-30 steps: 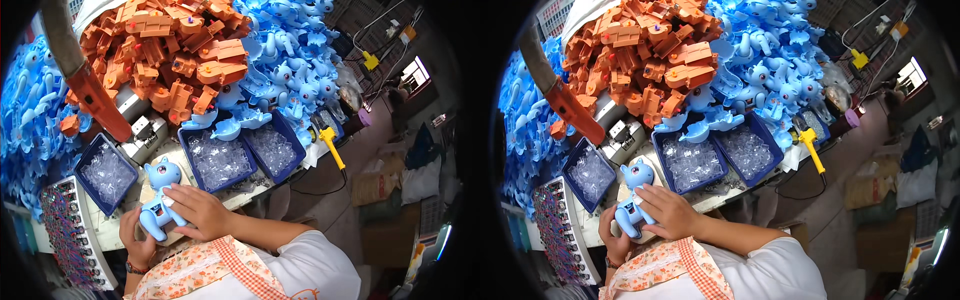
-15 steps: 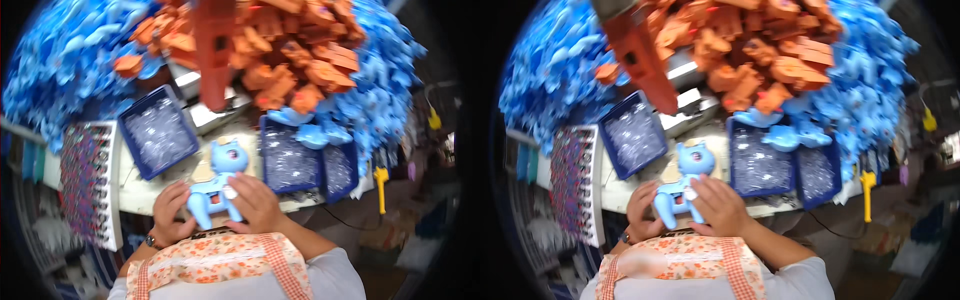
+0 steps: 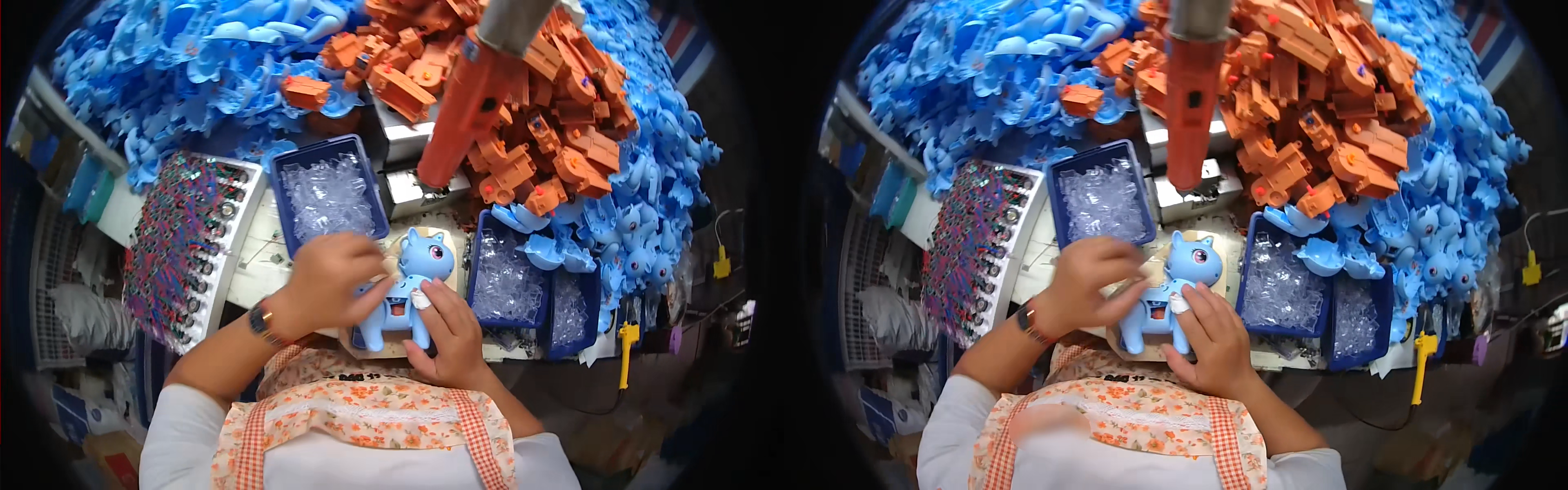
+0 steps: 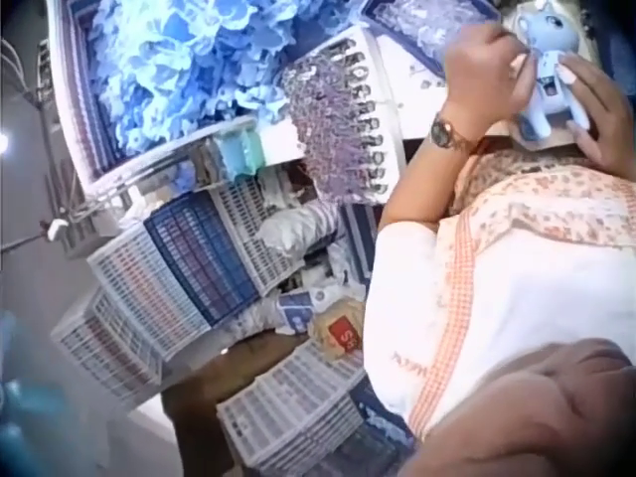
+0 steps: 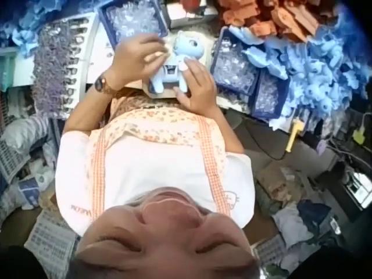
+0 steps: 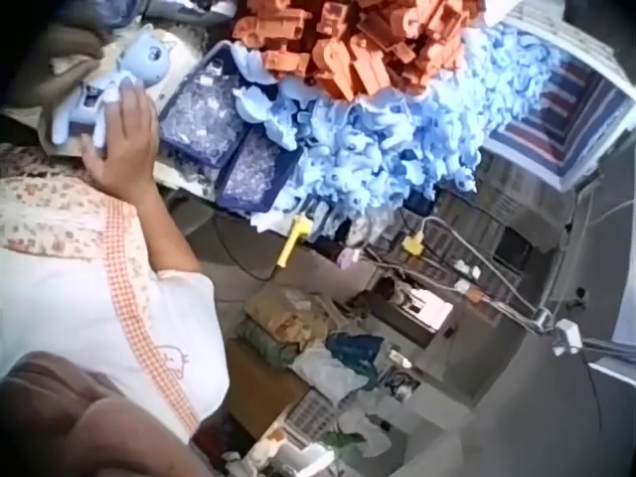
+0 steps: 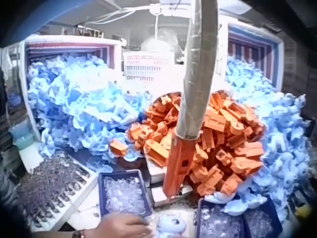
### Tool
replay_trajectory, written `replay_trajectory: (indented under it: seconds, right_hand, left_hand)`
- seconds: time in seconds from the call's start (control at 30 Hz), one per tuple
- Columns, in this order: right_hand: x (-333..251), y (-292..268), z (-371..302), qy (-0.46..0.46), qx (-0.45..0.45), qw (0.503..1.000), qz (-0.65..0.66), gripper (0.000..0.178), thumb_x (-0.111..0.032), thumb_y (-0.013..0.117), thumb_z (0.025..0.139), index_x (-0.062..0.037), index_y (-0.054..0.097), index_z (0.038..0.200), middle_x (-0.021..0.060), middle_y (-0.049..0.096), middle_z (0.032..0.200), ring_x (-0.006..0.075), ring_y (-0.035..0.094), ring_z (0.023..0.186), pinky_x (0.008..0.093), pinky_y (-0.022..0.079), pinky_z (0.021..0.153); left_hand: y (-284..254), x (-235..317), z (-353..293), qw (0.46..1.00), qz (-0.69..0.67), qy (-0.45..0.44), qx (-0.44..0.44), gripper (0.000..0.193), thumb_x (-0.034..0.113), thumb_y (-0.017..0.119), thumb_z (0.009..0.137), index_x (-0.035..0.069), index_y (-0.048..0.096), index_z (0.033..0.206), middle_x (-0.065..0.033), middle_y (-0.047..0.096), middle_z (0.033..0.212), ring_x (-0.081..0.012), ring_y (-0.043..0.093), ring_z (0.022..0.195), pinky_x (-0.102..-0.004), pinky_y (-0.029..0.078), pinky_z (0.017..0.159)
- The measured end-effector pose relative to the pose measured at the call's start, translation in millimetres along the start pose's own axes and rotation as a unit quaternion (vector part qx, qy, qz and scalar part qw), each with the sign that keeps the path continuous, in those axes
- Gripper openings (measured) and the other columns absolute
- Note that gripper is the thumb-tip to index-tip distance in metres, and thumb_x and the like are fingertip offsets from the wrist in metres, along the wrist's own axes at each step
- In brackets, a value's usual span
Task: Assembling plastic toy pony components at a factory workbench using assembly tools.
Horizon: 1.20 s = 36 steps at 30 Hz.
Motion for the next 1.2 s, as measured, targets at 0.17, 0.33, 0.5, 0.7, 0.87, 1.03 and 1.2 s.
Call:
replay_trajectory:
  seconds: [0.17, 0.33, 0.5, 0.7, 0.87, 1.03, 1.2]
  right_hand:
    - [0, -2, -5, 0.013, 0.018, 1.000, -0.006, 0.058, -0.022, 0.073, 0.074, 0.0023, 0.057, 0.125, 0.0229, 0.051, 0.137, 0.0439, 0.052, 0.124, 0.0489, 0.044, 0.100]
    - [-4, -13, 9, 0.007, 0.000, 1.000, -0.019, 0.062, -0.033, 0.079, 0.071, -0.0003, 0.059, 0.120, 0.0219, 0.054, 0.131, 0.0431, 0.052, 0.119, 0.0513, 0.041, 0.100]
    - [9, -91, 88, -0.069, 0.214, 0.974, -0.029, 0.074, -0.046, 0.078, 0.080, -0.0041, 0.052, 0.135, 0.0183, 0.056, 0.131, 0.0323, 0.057, 0.116, 0.0430, 0.045, 0.098]
    - [40, -80, 188, 0.064, 0.195, 0.926, 0.317, 0.049, -0.003, 0.072, 0.085, -0.0011, 0.047, 0.128, 0.0097, 0.064, 0.112, 0.0153, 0.067, 0.094, 0.0263, 0.054, 0.079]
    - [64, -73, 177, 0.049, 0.289, 0.900, 0.323, 0.047, 0.000, 0.067, 0.085, 0.0008, 0.047, 0.127, 0.0103, 0.063, 0.108, 0.0148, 0.066, 0.087, 0.0279, 0.055, 0.074]
    - [72, -71, 166, 0.016, 0.359, 0.839, 0.408, 0.039, 0.003, 0.058, 0.085, 0.0027, 0.048, 0.123, 0.0141, 0.063, 0.110, 0.0185, 0.070, 0.078, 0.0306, 0.056, 0.070]
    - [80, -64, 172, 0.006, 0.314, 0.858, 0.407, 0.038, 0.002, 0.060, 0.087, 0.0041, 0.050, 0.123, 0.0134, 0.064, 0.105, 0.0134, 0.063, 0.068, 0.0270, 0.052, 0.061]
  left_hand:
    - [65, -2, 37, 0.978, 0.138, -0.073, -0.139, 0.034, 0.027, 0.078, 0.076, 0.012, 0.070, 0.105, -0.0116, 0.067, 0.102, -0.0316, 0.067, 0.087, -0.0426, 0.053, 0.071]
    - [74, -15, 26, 0.977, 0.088, -0.133, -0.139, 0.038, 0.030, 0.077, 0.076, 0.014, 0.069, 0.110, -0.0139, 0.064, 0.111, -0.0324, 0.065, 0.096, -0.0448, 0.053, 0.076]
    - [63, -3, 27, 0.987, 0.123, -0.076, -0.072, 0.041, 0.032, 0.077, 0.076, 0.014, 0.068, 0.111, -0.0131, 0.063, 0.111, -0.0330, 0.064, 0.096, -0.0442, 0.053, 0.076]
    - [67, 2, 29, 0.978, 0.167, -0.078, -0.100, 0.035, 0.035, 0.074, 0.079, 0.015, 0.068, 0.107, -0.0114, 0.065, 0.086, -0.0273, 0.064, 0.079, -0.0406, 0.049, 0.060]
    - [67, 0, 30, 0.982, 0.145, -0.070, -0.095, 0.033, 0.035, 0.071, 0.081, 0.013, 0.067, 0.105, -0.0069, 0.063, 0.067, -0.0272, 0.062, 0.067, -0.0405, 0.046, 0.055]
    - [67, 2, 28, 0.978, 0.184, -0.043, -0.082, 0.041, 0.039, 0.075, 0.080, 0.016, 0.068, 0.113, -0.0039, 0.057, 0.061, -0.0219, 0.058, 0.059, -0.0385, 0.042, 0.053]
    - [66, 6, 29, 0.978, 0.187, -0.037, -0.085, 0.043, 0.039, 0.073, 0.081, 0.014, 0.068, 0.115, -0.0034, 0.058, 0.061, -0.0211, 0.058, 0.060, -0.0370, 0.042, 0.053]
Point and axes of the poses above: each hand's wrist, its own z-axis towards the middle knuckle, its own y-axis out of the palm, x = y × z, the point moved 8 cm from there along z, towards the middle knuckle
